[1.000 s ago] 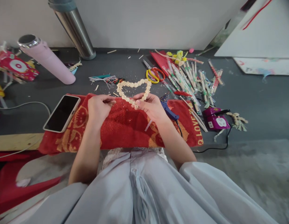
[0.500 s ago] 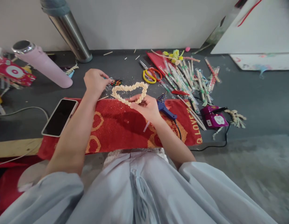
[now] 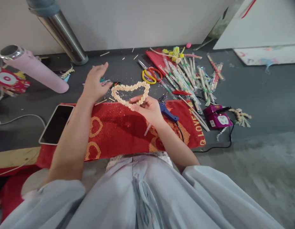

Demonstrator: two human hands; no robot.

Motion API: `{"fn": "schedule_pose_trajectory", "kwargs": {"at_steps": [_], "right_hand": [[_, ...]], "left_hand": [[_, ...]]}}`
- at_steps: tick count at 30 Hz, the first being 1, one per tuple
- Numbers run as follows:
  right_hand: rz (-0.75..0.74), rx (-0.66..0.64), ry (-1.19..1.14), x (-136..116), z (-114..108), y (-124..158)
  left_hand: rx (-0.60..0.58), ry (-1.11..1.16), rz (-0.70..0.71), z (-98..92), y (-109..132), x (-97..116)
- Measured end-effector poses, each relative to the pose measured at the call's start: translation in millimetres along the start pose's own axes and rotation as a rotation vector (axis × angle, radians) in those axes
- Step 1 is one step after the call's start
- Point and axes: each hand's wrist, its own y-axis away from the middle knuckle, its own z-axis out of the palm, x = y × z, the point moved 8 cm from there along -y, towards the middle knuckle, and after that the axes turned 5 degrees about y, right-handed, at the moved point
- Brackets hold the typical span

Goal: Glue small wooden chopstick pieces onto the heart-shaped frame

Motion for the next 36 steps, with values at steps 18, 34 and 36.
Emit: {"fn": "schedule_pose_trajectory", "kwargs": {"at_steps": [18, 34, 36], "right_hand": [[0.124, -0.111, -0.088, 30, 7, -15], [-0.058, -0.039, 0.175, 25, -13, -22], [-0.073, -0.015, 0.191, 22, -14, -21]], "left_hand": [[0.095, 0.973, -0.364, 53.1, 84, 8], [0.081, 0.953, -0.316, 49.6, 82, -12], [0.088, 0.954, -0.299, 48.0, 81, -14]]}}
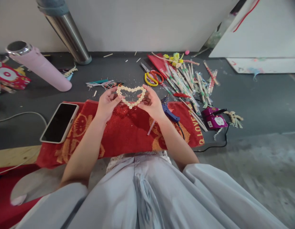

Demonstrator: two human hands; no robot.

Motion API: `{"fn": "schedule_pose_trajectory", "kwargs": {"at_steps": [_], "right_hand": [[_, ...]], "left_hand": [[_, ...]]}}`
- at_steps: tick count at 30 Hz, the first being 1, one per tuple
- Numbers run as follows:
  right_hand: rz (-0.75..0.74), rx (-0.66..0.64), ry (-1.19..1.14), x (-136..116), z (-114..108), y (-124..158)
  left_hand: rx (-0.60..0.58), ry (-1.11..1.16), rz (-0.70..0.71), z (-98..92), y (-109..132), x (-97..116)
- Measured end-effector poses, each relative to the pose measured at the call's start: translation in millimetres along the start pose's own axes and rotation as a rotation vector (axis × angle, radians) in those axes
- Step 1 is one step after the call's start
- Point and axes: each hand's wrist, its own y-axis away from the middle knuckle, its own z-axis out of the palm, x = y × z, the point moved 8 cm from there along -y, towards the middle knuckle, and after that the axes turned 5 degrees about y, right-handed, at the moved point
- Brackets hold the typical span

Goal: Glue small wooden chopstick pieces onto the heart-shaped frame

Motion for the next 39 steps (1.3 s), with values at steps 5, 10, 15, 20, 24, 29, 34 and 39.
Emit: {"fn": "schedule_pose_trajectory", "kwargs": {"at_steps": [5, 10, 15, 20, 24, 29, 34, 39], "right_hand": [[-0.013, 0.054, 0.036, -5, -4, 1], [-0.017, 0.052, 0.037, -5, -4, 1], [-0.023, 0.066, 0.021, -5, -4, 0], [-0.021, 0.069, 0.011, -5, -3, 0], [-0.013, 0.063, 0.014, -3, -5, -1], [0.025, 0.031, -0.005, 2, -6, -2], [0.02, 0.026, -0.034, 0, -6, -2], [0.003, 0.042, -0.022, -9, -6, 1]], "left_hand": [[-0.04, 0.014, 0.009, -1.3, -1, 1], [-0.022, -0.014, 0.045, -4.1, -2, 1], [-0.009, -0.036, 0.07, -5.6, -2, -1], [-0.003, -0.044, 0.08, -5.1, -2, 1], [-0.011, -0.041, 0.077, -3.3, -1, 3], [-0.03, -0.042, 0.089, -0.7, 0, 7], [-0.036, -0.005, 0.054, 3.9, 5, 8], [0.018, 0.045, 0.022, 2.8, 8, 4]]}}
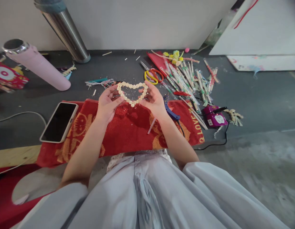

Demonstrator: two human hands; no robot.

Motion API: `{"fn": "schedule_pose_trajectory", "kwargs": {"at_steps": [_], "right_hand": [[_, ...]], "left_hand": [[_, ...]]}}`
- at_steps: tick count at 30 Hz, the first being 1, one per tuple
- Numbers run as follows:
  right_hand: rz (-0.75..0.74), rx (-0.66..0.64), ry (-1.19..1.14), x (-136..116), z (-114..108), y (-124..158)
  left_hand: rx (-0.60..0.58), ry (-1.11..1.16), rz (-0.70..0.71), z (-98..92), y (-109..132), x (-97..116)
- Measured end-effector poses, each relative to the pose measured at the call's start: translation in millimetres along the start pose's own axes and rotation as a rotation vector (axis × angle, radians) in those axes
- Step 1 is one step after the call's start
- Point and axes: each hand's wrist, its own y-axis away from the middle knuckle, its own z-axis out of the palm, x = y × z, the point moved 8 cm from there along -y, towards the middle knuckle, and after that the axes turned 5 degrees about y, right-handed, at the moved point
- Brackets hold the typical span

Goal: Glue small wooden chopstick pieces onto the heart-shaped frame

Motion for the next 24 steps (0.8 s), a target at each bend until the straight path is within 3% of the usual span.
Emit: {"fn": "schedule_pose_trajectory", "kwargs": {"at_steps": [9, 19, 24], "right_hand": [[-0.02, 0.045, 0.064, -11, -1, 3], [0.029, -0.015, -0.01, -3, 9, 3], [0.067, -0.082, -0.078, 2, 20, 3]], "left_hand": [[-0.026, 0.091, -0.137, 15.7, 12, -10], [0.044, 0.084, -0.061, 21.0, 18, 0], [-0.013, 0.004, -0.013, 25.5, 21, 1]]}}
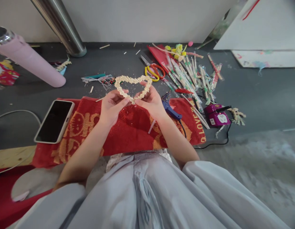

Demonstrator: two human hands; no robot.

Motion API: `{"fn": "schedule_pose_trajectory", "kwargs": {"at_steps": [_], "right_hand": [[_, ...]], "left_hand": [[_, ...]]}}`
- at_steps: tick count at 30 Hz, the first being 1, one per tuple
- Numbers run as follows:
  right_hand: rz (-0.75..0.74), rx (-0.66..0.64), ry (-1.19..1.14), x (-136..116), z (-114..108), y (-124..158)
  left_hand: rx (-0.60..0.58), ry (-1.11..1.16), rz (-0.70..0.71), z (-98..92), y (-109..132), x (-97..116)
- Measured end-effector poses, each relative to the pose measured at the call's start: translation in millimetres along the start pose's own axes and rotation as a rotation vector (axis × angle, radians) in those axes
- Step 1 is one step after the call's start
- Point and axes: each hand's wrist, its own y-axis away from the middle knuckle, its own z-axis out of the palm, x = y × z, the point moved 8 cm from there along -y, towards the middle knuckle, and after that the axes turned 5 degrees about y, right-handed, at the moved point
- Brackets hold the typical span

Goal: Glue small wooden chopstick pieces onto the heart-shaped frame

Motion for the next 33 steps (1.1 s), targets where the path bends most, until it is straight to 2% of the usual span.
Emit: {"fn": "schedule_pose_trajectory", "kwargs": {"at_steps": [8, 18, 27, 33], "right_hand": [[-0.021, 0.007, -0.001, -5, 3, 1], [-0.013, 0.028, -0.036, -4, 3, 0], [0.012, 0.035, -0.059, -1, 2, 0], [0.016, 0.044, -0.052, -4, 3, 1]], "left_hand": [[-0.035, -0.076, 0.067, 3.4, -3, -4], [0.05, -0.143, 0.138, -4.2, -5, -4], [0.031, -0.27, 0.188, -1.1, -2, 4], [0.012, -0.253, 0.173, -0.5, -4, -1]]}}
